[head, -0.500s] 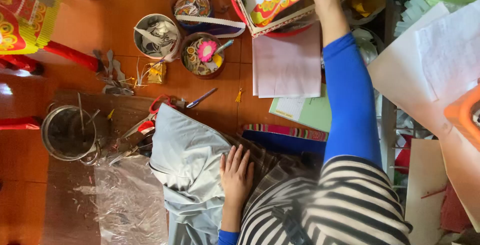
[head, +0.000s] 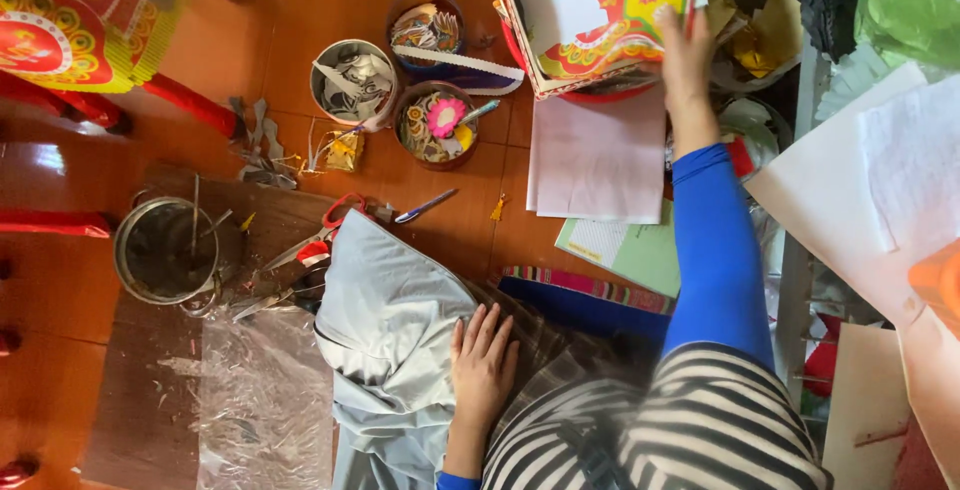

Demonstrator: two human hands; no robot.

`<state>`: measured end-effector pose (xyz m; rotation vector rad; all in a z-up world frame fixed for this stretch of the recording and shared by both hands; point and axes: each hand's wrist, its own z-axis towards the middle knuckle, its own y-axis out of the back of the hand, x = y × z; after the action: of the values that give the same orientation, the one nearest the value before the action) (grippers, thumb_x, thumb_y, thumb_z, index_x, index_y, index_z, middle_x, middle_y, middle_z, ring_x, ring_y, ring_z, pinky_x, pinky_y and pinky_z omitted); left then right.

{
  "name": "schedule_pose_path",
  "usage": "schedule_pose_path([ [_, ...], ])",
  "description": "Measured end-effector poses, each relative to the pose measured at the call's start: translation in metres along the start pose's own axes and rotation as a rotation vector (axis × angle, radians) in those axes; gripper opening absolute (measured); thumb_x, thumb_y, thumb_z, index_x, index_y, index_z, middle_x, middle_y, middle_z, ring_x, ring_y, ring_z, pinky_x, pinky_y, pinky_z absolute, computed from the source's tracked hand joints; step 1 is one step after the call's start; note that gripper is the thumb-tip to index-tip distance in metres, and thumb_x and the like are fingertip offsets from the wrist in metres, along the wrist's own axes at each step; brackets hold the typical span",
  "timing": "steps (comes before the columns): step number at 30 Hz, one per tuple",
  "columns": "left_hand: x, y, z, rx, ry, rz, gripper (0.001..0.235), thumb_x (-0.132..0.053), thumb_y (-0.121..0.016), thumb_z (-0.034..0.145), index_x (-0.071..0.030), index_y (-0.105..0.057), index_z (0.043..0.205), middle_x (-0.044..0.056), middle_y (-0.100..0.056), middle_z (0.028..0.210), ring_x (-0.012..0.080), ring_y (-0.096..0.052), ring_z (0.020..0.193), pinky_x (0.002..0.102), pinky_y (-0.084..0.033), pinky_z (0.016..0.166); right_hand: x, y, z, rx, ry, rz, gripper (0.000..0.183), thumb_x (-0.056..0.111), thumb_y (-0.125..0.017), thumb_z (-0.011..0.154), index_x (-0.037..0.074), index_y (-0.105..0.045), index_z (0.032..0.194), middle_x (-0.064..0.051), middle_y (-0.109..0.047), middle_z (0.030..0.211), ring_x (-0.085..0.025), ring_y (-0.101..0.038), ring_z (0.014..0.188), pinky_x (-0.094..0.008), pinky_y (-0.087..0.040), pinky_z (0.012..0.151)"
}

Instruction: Cutting shapes and strips out of paper using scissors.

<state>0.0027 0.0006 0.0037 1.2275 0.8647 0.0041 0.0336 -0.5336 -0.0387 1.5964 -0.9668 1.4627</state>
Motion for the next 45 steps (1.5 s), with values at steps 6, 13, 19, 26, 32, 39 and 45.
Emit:
schedule_pose_path([
  [6, -0.001, 0.001, 0.001, 0.011, 0.005, 0.016, 0.039, -0.021, -0.071, 0.089, -0.01, -0.068, 0.126, 0.009, -0.058, 0.144, 0.0287, -0.047, 0.139, 0.052, -0.027, 0.117, -0.027, -0.024, 0.005, -0.038, 0.35, -0.381, 0.037, 0.036, -0.06, 0.119, 0.006, -0.053, 0.138, -0.014, -0.072, 0.124, -0.021, -0.074, 0.107, -0.036, -0.064, 0.086],
  [13, -0.002, 0.001, -0.001, -0.001, 0.023, -0.001, 0.039, -0.02, -0.07, 0.089, -0.01, -0.068, 0.127, 0.008, -0.059, 0.144, 0.0283, -0.047, 0.14, 0.051, -0.027, 0.118, 0.018, -0.04, -0.019, -0.035, 0.084, -0.271, 0.047, 0.04, -0.051, 0.106, 0.005, -0.045, 0.138, -0.014, -0.064, 0.121, -0.028, -0.066, 0.103, -0.043, -0.056, 0.085],
  [19, -0.001, 0.0, 0.0, 0.011, 0.02, 0.006, 0.04, -0.02, -0.071, 0.088, -0.01, -0.068, 0.126, 0.009, -0.059, 0.144, 0.0285, -0.047, 0.139, 0.052, -0.026, 0.117, -0.032, -0.007, 0.011, -0.154, 0.077, -0.21, 0.048, 0.045, -0.048, 0.11, 0.003, -0.063, 0.129, -0.013, -0.07, 0.126, -0.023, -0.069, 0.116, -0.036, -0.056, 0.096],
  [26, 0.001, -0.002, -0.002, 0.022, 0.021, 0.002, 0.041, -0.021, -0.071, 0.088, -0.01, -0.068, 0.127, 0.01, -0.059, 0.144, 0.0284, -0.047, 0.14, 0.052, -0.027, 0.117, -0.129, 0.075, 0.095, -0.609, 0.288, -0.447, 0.028, 0.017, -0.057, 0.094, -0.001, -0.075, 0.107, -0.02, -0.078, 0.106, -0.032, -0.074, 0.097, -0.042, -0.057, 0.087],
  [32, 0.005, -0.006, -0.003, -0.004, 0.006, 0.0, 0.041, -0.021, -0.071, 0.087, -0.01, -0.068, 0.127, 0.009, -0.059, 0.144, 0.0279, -0.047, 0.14, 0.052, -0.027, 0.117, -0.144, 0.094, 0.116, -0.5, 0.262, -0.762, 0.02, 0.008, -0.06, 0.089, -0.01, -0.067, 0.096, -0.028, -0.07, 0.099, -0.043, -0.065, 0.091, -0.049, -0.05, 0.083],
  [39, 0.003, -0.004, -0.004, -0.024, 0.0, 0.002, 0.039, -0.021, -0.071, 0.088, -0.01, -0.068, 0.126, 0.009, -0.059, 0.144, 0.0266, -0.047, 0.14, 0.051, -0.029, 0.117, -0.071, 0.053, 0.076, -0.475, 0.241, -0.638, 0.024, 0.013, -0.056, 0.094, -0.007, -0.069, 0.096, -0.028, -0.071, 0.1, -0.04, -0.067, 0.092, -0.051, -0.049, 0.08],
  [45, 0.006, -0.007, -0.005, -0.013, 0.013, -0.011, 0.04, -0.022, -0.071, 0.087, -0.01, -0.068, 0.126, 0.009, -0.059, 0.143, 0.0271, -0.047, 0.14, 0.051, -0.028, 0.117, -0.084, 0.076, 0.082, -0.422, 0.353, -0.755, 0.014, 0.009, -0.067, 0.089, -0.002, -0.069, 0.096, -0.023, -0.073, 0.092, -0.033, -0.071, 0.082, -0.047, -0.053, 0.073],
])
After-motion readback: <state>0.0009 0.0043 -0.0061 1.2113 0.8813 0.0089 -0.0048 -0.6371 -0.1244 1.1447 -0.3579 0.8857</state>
